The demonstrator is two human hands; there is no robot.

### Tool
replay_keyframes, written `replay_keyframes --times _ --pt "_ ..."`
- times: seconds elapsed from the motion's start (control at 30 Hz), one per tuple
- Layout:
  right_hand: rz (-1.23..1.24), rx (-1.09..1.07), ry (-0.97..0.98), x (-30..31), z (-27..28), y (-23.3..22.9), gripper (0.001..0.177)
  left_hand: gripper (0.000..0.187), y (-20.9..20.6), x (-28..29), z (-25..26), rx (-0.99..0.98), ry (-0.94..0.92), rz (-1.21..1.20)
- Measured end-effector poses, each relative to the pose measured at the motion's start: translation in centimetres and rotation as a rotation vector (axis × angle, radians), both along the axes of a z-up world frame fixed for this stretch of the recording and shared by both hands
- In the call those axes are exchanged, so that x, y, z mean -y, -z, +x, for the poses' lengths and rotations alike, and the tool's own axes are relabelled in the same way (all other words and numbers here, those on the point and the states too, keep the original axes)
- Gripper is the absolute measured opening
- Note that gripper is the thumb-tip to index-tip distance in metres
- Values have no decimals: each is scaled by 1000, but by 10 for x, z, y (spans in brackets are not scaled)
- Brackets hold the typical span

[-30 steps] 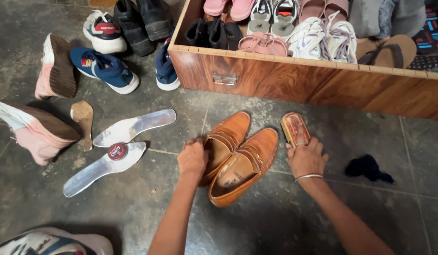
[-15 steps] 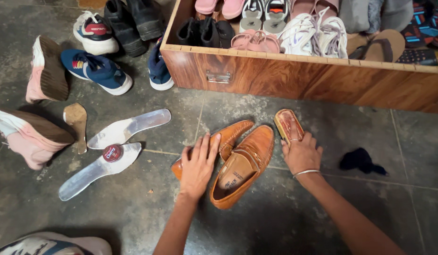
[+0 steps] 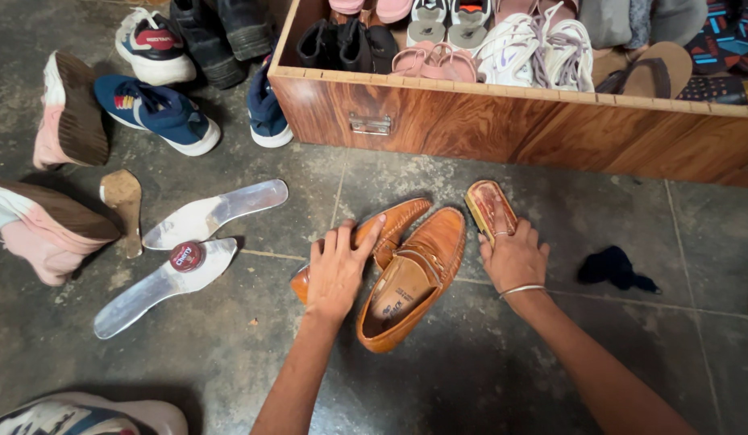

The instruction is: The person scrubs a pair of brown leather loafers with a brush, cleaning the uppers and soles. They then switch to a pair of blue sneakers and scrub the uppers and soles with the same brush.

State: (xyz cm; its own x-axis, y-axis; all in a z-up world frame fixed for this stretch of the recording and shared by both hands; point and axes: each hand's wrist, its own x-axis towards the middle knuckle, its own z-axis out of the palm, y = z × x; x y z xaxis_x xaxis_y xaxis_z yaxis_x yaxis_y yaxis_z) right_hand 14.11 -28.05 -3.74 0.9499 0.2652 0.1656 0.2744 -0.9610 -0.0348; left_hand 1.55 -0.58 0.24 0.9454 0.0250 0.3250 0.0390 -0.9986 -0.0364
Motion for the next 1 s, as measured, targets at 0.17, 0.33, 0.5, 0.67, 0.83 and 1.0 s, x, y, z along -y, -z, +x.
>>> replay_keyframes --times 0.17,0.33,0.5,0.67,0.83,1.0 --pt "-6 24 -13 1 -1 2 77 78 5 -2 0 -3 -5 17" --pt "-17 -29 3 1 0 0 79 79 4 -1 1 -26 -17 55" --pt "-24 -33 7 2 1 1 78 81 0 3 0 -21 -34 70" --pt "-29 -28 6 1 3 3 79 88 -9 -6 6 -103 14 185" --pt "-47 -7 6 2 1 4 78 82 -7 -5 15 -96 -12 136" --pt "-49 -3 21 2 3 6 79 85 0 -6 15 -67 -11 174"
